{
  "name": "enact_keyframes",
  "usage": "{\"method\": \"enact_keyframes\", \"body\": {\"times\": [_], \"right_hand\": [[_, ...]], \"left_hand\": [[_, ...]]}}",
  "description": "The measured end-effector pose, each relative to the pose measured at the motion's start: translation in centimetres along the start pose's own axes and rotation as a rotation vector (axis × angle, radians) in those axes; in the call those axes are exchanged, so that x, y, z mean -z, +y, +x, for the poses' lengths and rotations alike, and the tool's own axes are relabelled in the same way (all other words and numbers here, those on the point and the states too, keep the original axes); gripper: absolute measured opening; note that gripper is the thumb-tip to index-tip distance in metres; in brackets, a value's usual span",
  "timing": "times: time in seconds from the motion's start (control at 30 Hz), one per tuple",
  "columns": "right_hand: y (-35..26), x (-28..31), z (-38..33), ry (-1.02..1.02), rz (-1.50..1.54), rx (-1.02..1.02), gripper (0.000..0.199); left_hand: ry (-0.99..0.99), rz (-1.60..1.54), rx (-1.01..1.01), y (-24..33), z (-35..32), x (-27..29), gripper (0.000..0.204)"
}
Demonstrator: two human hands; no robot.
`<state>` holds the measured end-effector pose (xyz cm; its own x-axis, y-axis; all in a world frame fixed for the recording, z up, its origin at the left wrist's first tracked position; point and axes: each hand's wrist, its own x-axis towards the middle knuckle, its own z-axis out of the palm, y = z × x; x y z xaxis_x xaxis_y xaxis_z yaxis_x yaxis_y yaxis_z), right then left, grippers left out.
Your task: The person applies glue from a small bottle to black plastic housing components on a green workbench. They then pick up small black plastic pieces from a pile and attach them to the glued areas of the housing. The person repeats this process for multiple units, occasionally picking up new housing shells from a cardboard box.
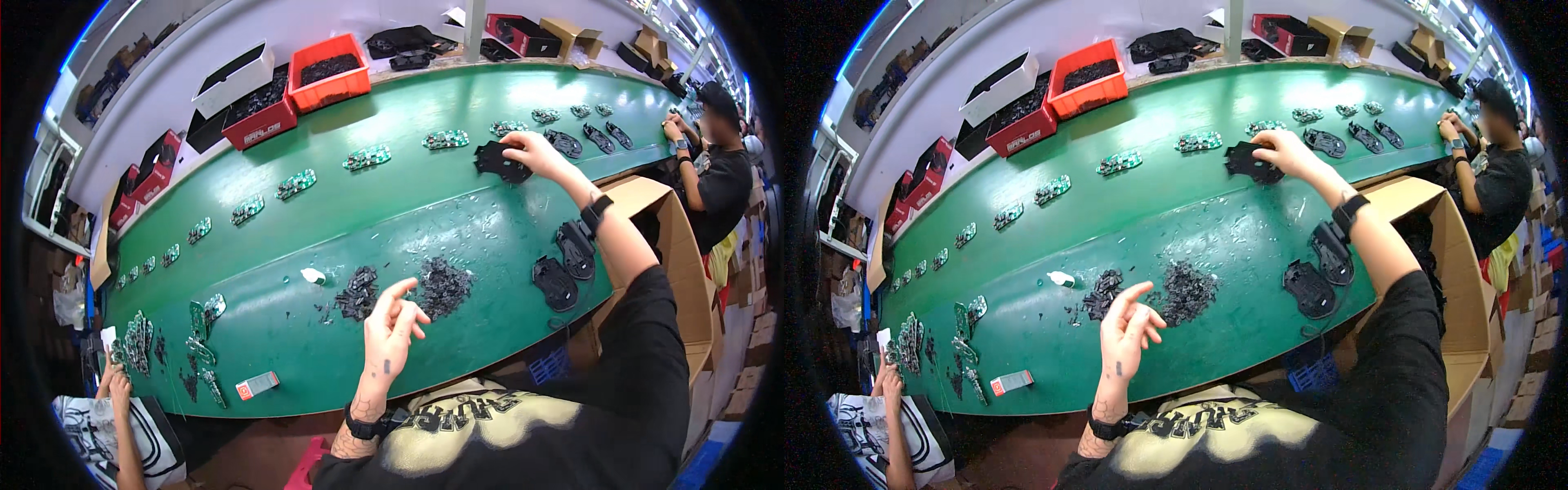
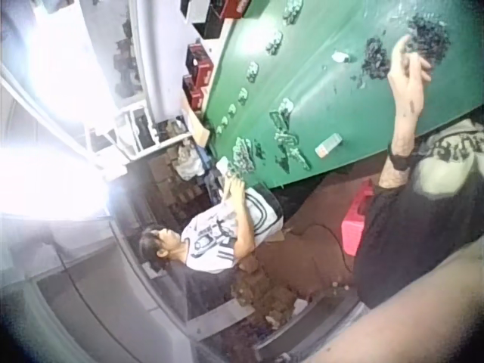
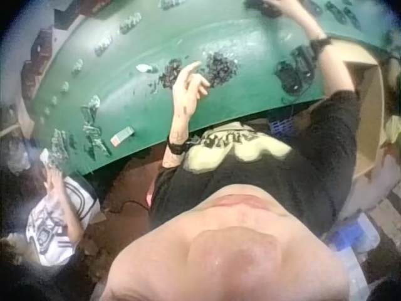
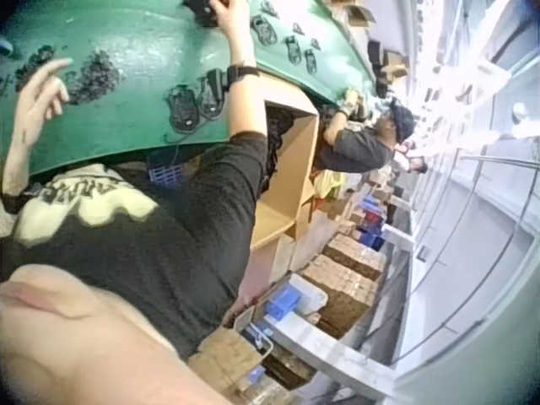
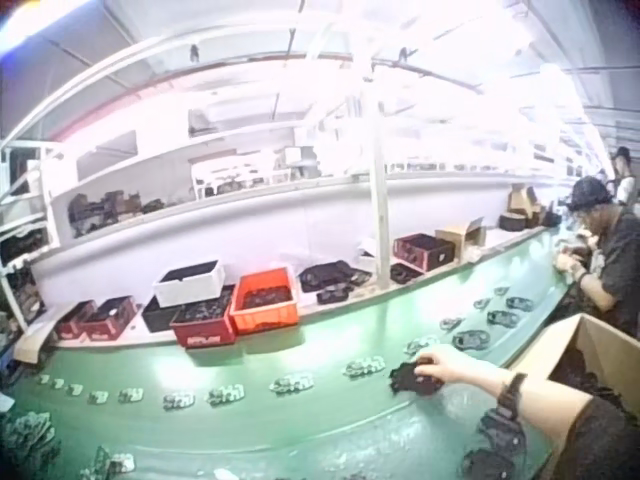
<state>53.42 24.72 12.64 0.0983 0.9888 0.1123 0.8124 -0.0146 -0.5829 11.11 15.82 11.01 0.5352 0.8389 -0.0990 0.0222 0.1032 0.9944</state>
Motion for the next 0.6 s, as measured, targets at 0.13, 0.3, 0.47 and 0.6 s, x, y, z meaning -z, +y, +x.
{"method": "enact_keyframes", "body": {"times": [0.13, 0.3, 0.47, 0.6], "right_hand": [[6.9, 1.9, 2.3, 0.045, -0.169, 0.121, 0.030], [9.8, 1.5, 2.5, -0.002, -0.237, 0.108, 0.023], [9.1, 2.6, 2.0, 0.075, -0.404, 0.119, 0.031], [1.9, 3.1, 0.1, 0.148, -0.179, 0.187, 0.030]], "left_hand": [[-0.144, 0.150, 0.055, 0.6, -0.5, -1.8, 0.033], [-0.323, 0.387, -0.059, 0.1, -0.4, -5.1, 0.032], [-0.427, 0.760, -0.471, -1.2, 2.1, -9.8, 0.041], [-0.314, 1.007, -0.553, -0.9, 5.1, -15.2, 0.048]]}}
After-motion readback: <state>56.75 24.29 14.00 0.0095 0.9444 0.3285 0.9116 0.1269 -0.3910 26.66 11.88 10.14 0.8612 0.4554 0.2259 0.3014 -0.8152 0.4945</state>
